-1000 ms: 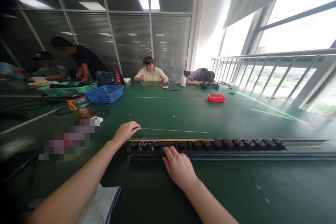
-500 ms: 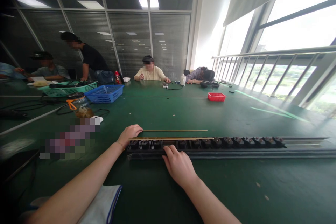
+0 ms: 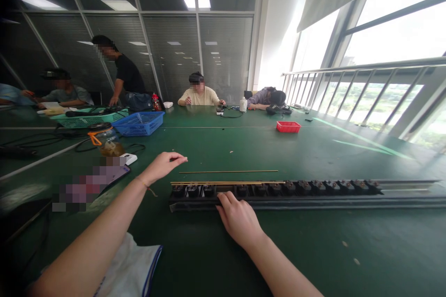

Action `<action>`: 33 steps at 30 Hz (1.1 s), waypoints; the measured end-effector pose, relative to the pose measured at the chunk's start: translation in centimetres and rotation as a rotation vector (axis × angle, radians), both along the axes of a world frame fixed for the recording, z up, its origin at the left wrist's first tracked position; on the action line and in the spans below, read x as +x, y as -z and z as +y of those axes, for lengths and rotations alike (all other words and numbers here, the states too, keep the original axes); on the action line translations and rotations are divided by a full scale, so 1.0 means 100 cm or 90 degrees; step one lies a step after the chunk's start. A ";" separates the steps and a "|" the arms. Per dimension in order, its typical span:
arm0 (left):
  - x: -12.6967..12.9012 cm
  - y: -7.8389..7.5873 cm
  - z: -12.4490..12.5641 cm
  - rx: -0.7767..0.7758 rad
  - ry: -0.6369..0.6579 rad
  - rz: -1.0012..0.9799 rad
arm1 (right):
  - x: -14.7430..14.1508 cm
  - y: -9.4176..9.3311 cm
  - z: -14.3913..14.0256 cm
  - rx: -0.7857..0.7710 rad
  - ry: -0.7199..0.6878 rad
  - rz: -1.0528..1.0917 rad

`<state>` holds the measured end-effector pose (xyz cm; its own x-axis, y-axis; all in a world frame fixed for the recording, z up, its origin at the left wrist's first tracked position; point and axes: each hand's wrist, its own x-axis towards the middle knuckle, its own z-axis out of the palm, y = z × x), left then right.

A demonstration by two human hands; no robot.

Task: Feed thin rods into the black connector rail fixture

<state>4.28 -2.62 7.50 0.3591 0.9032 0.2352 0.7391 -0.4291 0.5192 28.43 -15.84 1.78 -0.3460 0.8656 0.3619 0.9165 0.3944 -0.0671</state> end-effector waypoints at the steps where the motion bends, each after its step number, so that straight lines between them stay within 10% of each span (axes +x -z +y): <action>1: 0.001 -0.013 -0.007 -0.047 0.064 0.021 | 0.000 0.000 0.000 0.002 -0.001 0.001; 5: 0.008 -0.041 -0.030 -0.138 0.185 0.122 | 0.000 0.001 0.000 0.018 -0.001 0.004; 19: 0.015 -0.037 -0.030 -0.003 0.156 0.155 | 0.000 0.000 0.000 0.001 -0.005 0.006; 33: 0.008 0.045 0.019 0.104 0.064 0.236 | 0.001 0.001 0.000 -0.001 -0.001 -0.003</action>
<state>5.13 -0.77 3.03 0.5310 0.8206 0.2114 0.8133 -0.5636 0.1448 28.54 -15.84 1.68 -0.3487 0.8659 0.3588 0.9163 0.3954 -0.0637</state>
